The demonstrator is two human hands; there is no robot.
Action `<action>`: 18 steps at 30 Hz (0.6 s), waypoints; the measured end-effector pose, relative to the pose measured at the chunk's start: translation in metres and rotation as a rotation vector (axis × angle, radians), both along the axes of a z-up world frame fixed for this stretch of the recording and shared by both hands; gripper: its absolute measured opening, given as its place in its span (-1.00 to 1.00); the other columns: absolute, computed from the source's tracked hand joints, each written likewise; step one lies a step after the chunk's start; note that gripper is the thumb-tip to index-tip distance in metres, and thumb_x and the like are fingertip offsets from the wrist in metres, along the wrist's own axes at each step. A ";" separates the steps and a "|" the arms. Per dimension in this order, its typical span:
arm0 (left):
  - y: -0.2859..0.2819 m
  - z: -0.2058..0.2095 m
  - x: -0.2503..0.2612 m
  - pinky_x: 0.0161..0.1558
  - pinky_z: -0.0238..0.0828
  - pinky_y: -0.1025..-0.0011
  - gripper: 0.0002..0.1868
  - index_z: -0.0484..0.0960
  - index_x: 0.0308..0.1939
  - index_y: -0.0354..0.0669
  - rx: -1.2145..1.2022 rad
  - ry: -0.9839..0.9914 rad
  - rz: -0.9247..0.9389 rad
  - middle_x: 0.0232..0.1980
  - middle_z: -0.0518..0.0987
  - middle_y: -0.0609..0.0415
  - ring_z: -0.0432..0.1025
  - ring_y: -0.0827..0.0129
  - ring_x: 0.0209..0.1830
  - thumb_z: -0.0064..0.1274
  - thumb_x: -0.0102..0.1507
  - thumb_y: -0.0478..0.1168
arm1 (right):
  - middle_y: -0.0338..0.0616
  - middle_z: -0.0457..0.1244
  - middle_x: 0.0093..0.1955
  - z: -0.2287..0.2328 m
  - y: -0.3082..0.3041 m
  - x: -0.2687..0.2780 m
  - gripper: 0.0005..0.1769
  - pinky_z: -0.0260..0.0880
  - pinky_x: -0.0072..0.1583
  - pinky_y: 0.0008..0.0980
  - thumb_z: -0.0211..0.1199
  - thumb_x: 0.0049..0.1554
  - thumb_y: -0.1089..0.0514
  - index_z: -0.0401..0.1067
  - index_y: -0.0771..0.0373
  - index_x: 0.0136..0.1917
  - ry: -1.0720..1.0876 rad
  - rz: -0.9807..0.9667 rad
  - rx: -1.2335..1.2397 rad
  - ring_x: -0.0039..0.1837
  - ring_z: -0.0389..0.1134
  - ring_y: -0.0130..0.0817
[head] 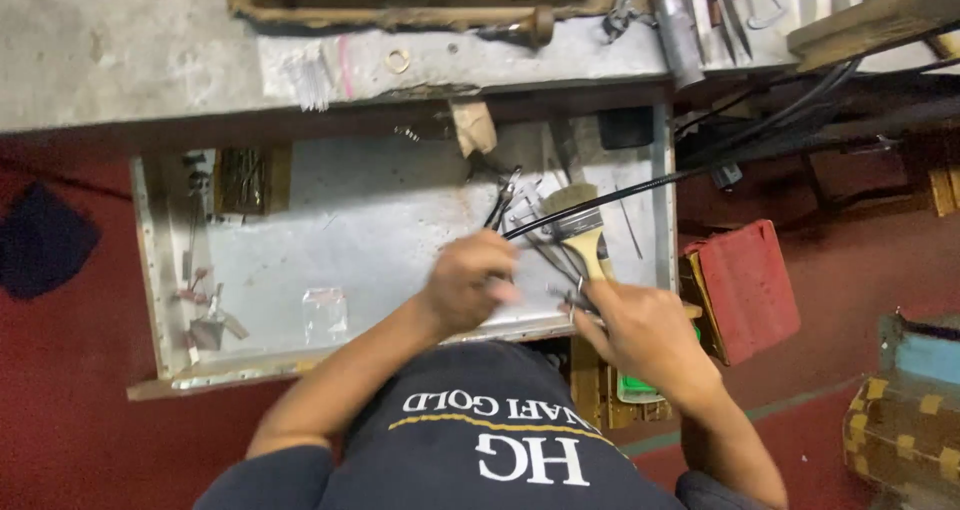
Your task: A person uses a flex-shaft rotary tool to grind and shape a small metal jewelry component held in their hand at a workbench.
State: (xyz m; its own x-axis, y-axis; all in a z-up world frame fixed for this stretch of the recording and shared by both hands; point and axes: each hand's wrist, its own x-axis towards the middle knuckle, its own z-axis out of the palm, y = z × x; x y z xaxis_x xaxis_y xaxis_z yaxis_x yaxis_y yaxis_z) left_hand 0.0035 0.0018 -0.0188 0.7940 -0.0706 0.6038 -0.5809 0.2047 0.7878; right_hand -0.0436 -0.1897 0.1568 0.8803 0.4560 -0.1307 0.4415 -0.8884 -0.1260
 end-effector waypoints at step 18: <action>-0.006 0.093 0.001 0.21 0.50 0.18 -0.69 0.39 0.05 -0.22 -0.482 1.047 -0.456 -0.03 0.49 -0.08 0.49 0.21 0.05 -0.37 0.52 -0.07 | 0.14 0.14 0.45 -0.084 0.042 0.080 -0.07 0.30 0.43 0.21 0.06 0.30 -0.37 0.07 0.49 0.52 -0.784 0.187 0.937 0.44 0.15 0.53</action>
